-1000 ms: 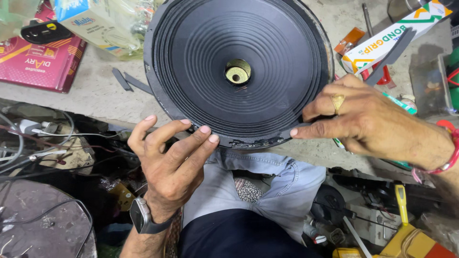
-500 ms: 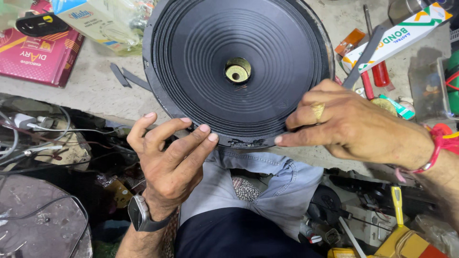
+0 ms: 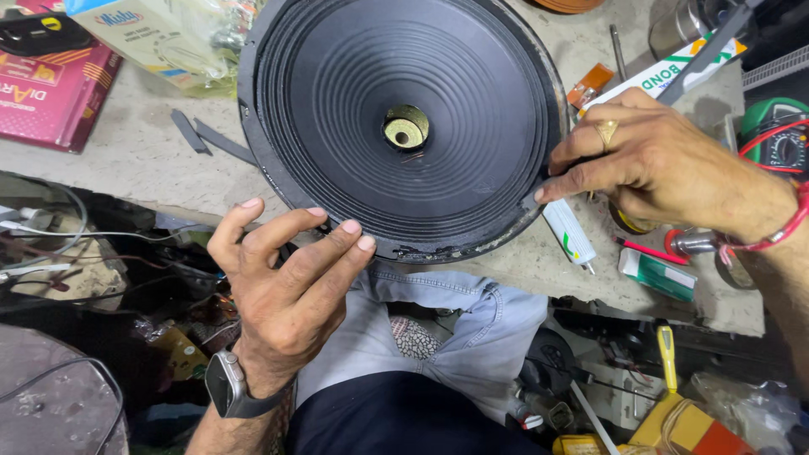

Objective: The person repairs a speaker by applying adhesive from a tube to the edge of the speaker cone and attaching black rubber strips. They repeatedly apply glue and press the strips into place around the circumference of the speaker.

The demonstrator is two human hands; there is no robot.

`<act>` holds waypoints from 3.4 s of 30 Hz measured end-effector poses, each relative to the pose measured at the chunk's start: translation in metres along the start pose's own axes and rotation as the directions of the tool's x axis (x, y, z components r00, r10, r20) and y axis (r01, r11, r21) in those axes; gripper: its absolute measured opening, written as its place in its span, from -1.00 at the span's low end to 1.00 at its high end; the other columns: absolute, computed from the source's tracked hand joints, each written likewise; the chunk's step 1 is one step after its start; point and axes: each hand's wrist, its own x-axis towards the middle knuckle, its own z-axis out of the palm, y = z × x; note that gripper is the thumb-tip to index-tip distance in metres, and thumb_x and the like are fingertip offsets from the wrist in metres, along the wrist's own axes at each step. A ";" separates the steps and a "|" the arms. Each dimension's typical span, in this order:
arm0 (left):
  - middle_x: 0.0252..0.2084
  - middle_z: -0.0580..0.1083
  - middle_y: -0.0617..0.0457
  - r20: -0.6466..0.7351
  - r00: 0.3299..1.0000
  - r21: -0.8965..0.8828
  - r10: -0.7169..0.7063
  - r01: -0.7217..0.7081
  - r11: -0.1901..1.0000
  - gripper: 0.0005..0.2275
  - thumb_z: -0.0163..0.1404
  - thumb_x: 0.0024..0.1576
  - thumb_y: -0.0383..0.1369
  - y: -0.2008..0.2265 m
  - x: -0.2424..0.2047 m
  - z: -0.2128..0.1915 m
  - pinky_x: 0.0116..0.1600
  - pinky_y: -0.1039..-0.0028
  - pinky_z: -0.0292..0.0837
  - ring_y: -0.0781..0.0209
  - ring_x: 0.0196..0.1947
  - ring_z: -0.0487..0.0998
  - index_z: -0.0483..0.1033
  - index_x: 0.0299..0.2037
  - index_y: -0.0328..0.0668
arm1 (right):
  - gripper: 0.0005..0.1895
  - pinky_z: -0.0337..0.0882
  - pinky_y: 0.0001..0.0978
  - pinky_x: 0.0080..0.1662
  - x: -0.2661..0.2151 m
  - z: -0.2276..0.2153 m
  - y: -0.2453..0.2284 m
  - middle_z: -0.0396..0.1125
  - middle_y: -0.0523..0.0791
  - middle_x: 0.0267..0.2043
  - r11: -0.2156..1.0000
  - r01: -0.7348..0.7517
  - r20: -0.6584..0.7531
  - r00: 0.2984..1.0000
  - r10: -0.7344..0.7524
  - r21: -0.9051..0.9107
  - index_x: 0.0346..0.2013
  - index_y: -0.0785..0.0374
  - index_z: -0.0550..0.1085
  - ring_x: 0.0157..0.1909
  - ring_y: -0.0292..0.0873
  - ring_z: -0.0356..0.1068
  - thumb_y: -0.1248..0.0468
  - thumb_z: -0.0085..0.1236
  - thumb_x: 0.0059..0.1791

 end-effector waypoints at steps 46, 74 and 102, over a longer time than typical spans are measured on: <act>-0.06 0.58 0.16 0.026 0.989 -0.029 0.144 -0.144 0.989 -0.87 0.15 0.24 -0.40 -0.004 0.007 -0.004 0.41 -0.03 0.04 0.19 0.10 0.54 0.66 -0.06 -0.18 | -0.34 0.35 -0.21 -0.06 0.047 0.033 -0.106 0.40 -0.11 -0.09 0.980 0.102 -0.235 0.970 -0.060 0.172 0.05 0.10 0.57 -0.09 -0.09 0.38 0.54 0.13 -0.33; -0.04 0.61 0.19 0.008 0.997 0.073 0.081 -0.081 0.994 -0.87 0.20 0.18 -0.44 -0.001 0.001 -0.004 0.35 -0.01 0.07 0.14 0.07 0.53 0.69 -0.10 -0.05 | -0.61 0.14 -0.13 0.19 -0.006 0.023 -0.021 0.43 -0.28 -0.13 0.998 0.018 -0.245 0.970 -0.002 0.064 -0.19 -0.05 0.63 0.08 -0.16 0.33 0.51 0.20 -0.16; -0.09 0.65 0.03 0.097 0.994 0.032 -0.050 0.047 0.998 -0.79 0.23 0.09 -0.56 0.016 0.016 -0.024 0.31 0.01 0.02 0.00 0.03 0.60 0.59 -0.08 -0.23 | -0.87 0.35 -0.06 0.25 -0.047 0.052 -0.088 0.41 -0.20 -0.07 0.730 0.185 -0.192 0.979 -0.075 0.657 -0.16 0.17 0.45 0.03 -0.18 0.44 0.43 0.12 0.03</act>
